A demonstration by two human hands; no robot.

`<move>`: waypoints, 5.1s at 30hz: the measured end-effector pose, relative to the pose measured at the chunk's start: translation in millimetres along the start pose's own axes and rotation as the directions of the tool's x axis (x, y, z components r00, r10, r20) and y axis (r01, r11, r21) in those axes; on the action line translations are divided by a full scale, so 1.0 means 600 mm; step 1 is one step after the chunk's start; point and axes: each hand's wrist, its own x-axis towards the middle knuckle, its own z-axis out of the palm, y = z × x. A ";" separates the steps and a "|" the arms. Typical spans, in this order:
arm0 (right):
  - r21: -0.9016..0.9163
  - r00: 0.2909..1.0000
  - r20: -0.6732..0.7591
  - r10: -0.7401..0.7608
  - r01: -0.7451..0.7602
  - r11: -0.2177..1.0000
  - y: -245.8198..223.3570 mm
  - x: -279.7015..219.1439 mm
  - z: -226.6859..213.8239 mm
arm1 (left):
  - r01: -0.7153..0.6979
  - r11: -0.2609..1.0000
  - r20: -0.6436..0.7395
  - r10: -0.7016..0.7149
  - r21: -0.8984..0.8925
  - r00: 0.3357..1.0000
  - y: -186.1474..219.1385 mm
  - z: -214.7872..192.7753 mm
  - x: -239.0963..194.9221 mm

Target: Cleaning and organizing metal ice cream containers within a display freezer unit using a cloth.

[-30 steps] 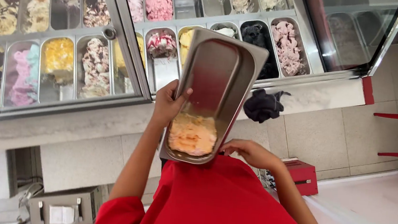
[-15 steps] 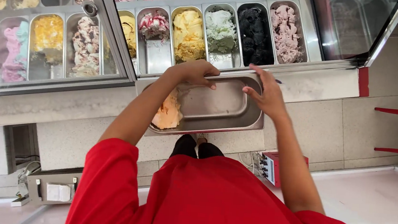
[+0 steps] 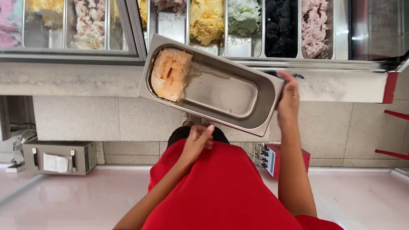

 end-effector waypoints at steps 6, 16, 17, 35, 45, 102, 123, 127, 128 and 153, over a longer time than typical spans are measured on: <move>-0.695 0.997 -0.080 -0.015 -0.045 0.718 0.046 0.067 -0.009 | -0.087 0.910 -0.072 0.063 -0.406 0.995 0.128 0.085 -0.024; -0.689 0.690 0.643 -0.333 0.711 0.141 0.077 0.046 -0.063 | -0.203 0.899 -0.218 0.125 -0.387 0.968 0.071 0.091 -0.003; -0.634 0.550 0.698 -0.458 0.772 -0.038 0.074 0.052 -0.070 | -0.192 0.926 -0.222 0.123 -0.324 0.967 0.050 0.082 0.009; -0.409 0.842 0.509 -0.180 0.420 0.810 0.066 -0.122 0.093 | -0.185 0.832 -0.516 0.482 0.523 0.708 0.077 -0.045 -0.021; -0.291 0.798 0.463 -0.386 0.548 0.784 -0.049 0.044 0.353 | -0.176 0.755 -0.341 0.475 0.632 0.811 0.095 -0.127 0.006; 0.149 -0.236 0.942 0.239 0.932 0.331 -0.121 0.056 0.673 | -0.089 0.859 -0.581 0.414 0.504 0.701 0.136 -0.251 -0.029; -0.428 0.918 -0.356 -0.176 0.008 0.904 -0.025 0.196 -0.023 | 0.137 0.801 0.039 -0.141 -0.582 0.989 0.083 -0.013 -0.042; -0.193 0.876 -0.481 -0.047 -0.053 0.980 -0.020 0.065 -0.034 | 0.029 0.855 -0.053 -0.066 -0.518 0.996 0.091 -0.016 -0.045; -0.163 0.874 -0.486 0.021 -0.115 0.980 -0.021 0.035 -0.031 | -0.029 0.870 -0.176 -0.067 -0.492 0.982 0.104 -0.004 -0.042; -0.684 0.968 0.127 0.215 -0.072 0.726 -0.194 0.002 -0.008 | -0.371 0.815 -0.668 0.578 0.445 0.468 0.226 -0.143 0.056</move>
